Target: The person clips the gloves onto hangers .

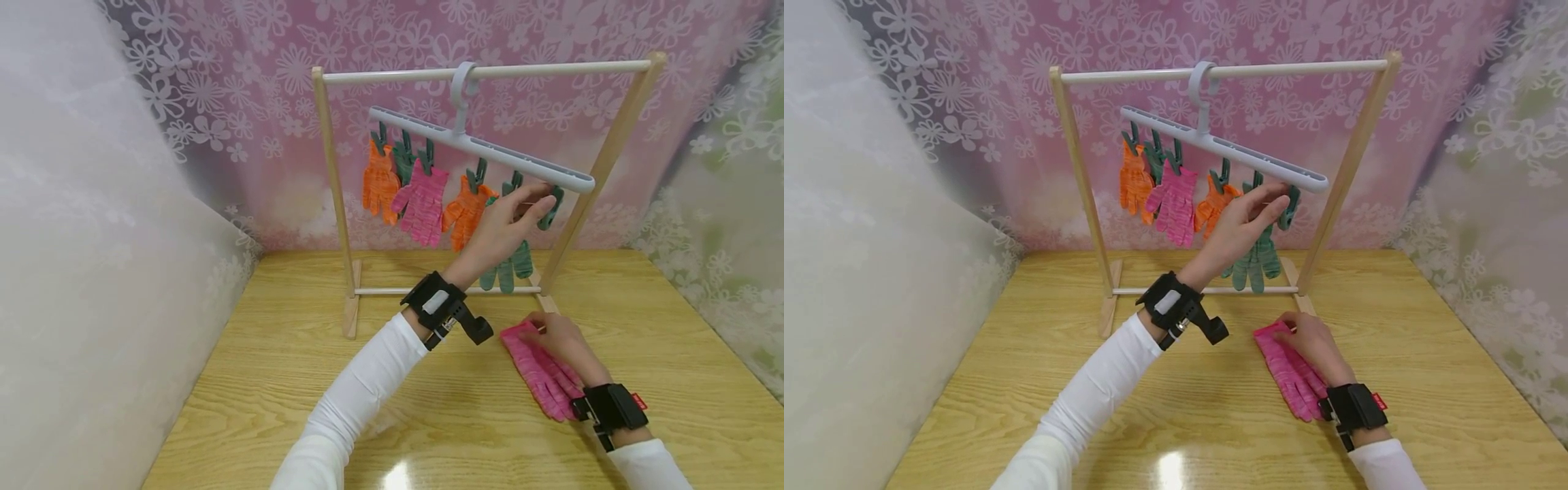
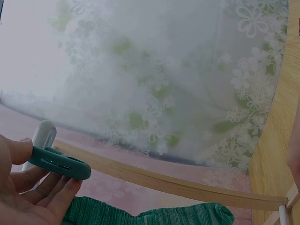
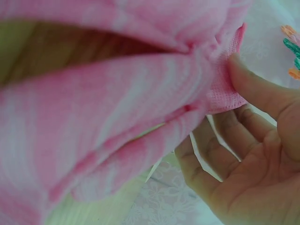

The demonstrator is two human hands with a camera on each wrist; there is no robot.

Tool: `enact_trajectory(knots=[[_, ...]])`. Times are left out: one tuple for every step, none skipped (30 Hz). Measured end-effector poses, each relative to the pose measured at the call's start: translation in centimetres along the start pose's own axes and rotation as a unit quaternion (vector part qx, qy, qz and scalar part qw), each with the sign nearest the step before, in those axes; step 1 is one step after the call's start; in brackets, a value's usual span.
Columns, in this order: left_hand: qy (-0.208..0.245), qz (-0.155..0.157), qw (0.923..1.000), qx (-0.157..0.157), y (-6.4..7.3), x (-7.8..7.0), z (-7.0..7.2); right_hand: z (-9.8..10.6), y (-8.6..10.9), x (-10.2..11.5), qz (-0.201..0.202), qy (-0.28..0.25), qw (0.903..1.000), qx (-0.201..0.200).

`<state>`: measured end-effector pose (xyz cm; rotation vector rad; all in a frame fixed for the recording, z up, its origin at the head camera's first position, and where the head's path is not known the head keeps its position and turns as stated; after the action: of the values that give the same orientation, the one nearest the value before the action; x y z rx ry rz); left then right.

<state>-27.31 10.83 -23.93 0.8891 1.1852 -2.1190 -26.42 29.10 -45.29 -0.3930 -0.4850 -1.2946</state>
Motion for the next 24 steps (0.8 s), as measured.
enact_trajectory(knots=[[0.000,-0.002,1.0000,0.001,0.0,0.0,0.0,0.1,0.0,0.2,0.003,-0.003,1.0000,0.000],[0.001,-0.003,1.0000,0.001,0.0,0.1,0.0,0.1,0.1,0.3,0.003,-0.003,1.0000,-0.005],[0.002,-0.001,1.0000,0.001,0.0,0.1,0.0,0.1,0.1,0.4,0.003,-0.003,0.9999,-0.009],[0.002,-0.001,1.0000,0.001,0.0,0.2,0.0,0.1,0.1,0.6,0.003,-0.003,0.9999,-0.014],[0.002,-0.001,1.0000,0.001,-0.1,0.3,0.0,0.1,0.1,0.6,0.004,-0.005,0.9998,-0.021],[0.003,0.001,1.0000,0.000,-0.1,0.3,0.0,0.2,0.1,0.7,0.005,-0.005,0.9996,-0.028],[0.004,0.002,1.0000,0.000,-0.1,0.4,0.0,0.3,0.1,0.8,0.005,-0.007,0.9994,-0.033],[0.005,0.005,1.0000,0.000,0.0,0.4,0.0,0.3,0.1,0.8,0.005,-0.007,0.9992,-0.039],[0.006,0.003,1.0000,0.000,0.0,0.5,0.0,0.3,0.1,0.8,0.006,-0.007,0.9990,-0.044],[0.007,0.001,1.0000,0.000,0.0,0.4,0.0,0.4,0.1,0.9,0.008,-0.009,0.9987,-0.049],[0.008,0.001,1.0000,0.000,0.0,0.4,0.0,0.5,0.2,1.0,0.009,-0.011,0.9984,-0.055],[0.008,0.004,1.0000,0.001,0.0,0.5,0.0,0.5,0.2,1.1,0.011,-0.012,0.9981,-0.060],[0.009,0.004,0.9999,0.001,0.0,0.5,0.0,0.6,0.3,1.2,0.012,-0.015,0.9977,-0.064],[0.010,0.004,0.9999,0.002,0.0,0.5,0.0,0.6,0.3,1.3,0.014,-0.020,0.9974,-0.068],[0.011,0.004,0.9999,0.003,0.1,0.5,0.0,0.7,0.4,1.5,0.017,-0.025,0.9970,-0.071],[0.012,0.007,0.9999,0.004,0.1,0.5,0.0,0.8,0.4,1.6,0.020,-0.030,0.9965,-0.075],[0.014,0.010,0.9999,0.004,0.1,0.6,0.0,0.9,0.5,1.8,0.022,-0.035,0.9960,-0.079],[0.015,0.012,0.9998,0.004,0.1,0.6,0.0,1.0,0.6,1.9,0.025,-0.039,0.9955,-0.083],[0.016,0.010,0.9998,0.005,0.1,0.6,0.0,1.1,0.6,2.1,0.029,-0.043,0.9949,-0.087],[0.018,0.008,0.9998,0.005,0.1,0.6,0.0,1.3,0.7,2.3,0.033,-0.048,0.9942,-0.090],[0.018,0.008,0.9998,0.005,0.1,0.6,0.0,1.4,0.7,2.4,0.036,-0.052,0.9936,-0.093],[0.020,0.010,0.9997,0.006,0.0,0.6,0.0,1.5,0.8,2.5,0.039,-0.055,0.9930,-0.097],[0.022,0.011,0.9997,0.006,0.0,0.6,0.0,1.6,0.8,2.7,0.041,-0.058,0.9924,-0.100],[0.023,0.011,0.9997,0.006,0.0,0.7,0.0,1.7,0.9,2.8,0.042,-0.061,0.9918,-0.104]])
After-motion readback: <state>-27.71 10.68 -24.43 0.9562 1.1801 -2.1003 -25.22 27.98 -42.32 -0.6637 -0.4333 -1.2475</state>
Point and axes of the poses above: each hand's wrist, its own y-axis away from the middle knuckle, its own z-axis out of the back of the hand, x = y × z, the point moved 4 cm from there along -y, towards the middle knuckle, and after that the axes turned 5 degrees about -y, right-handed, at the moved point
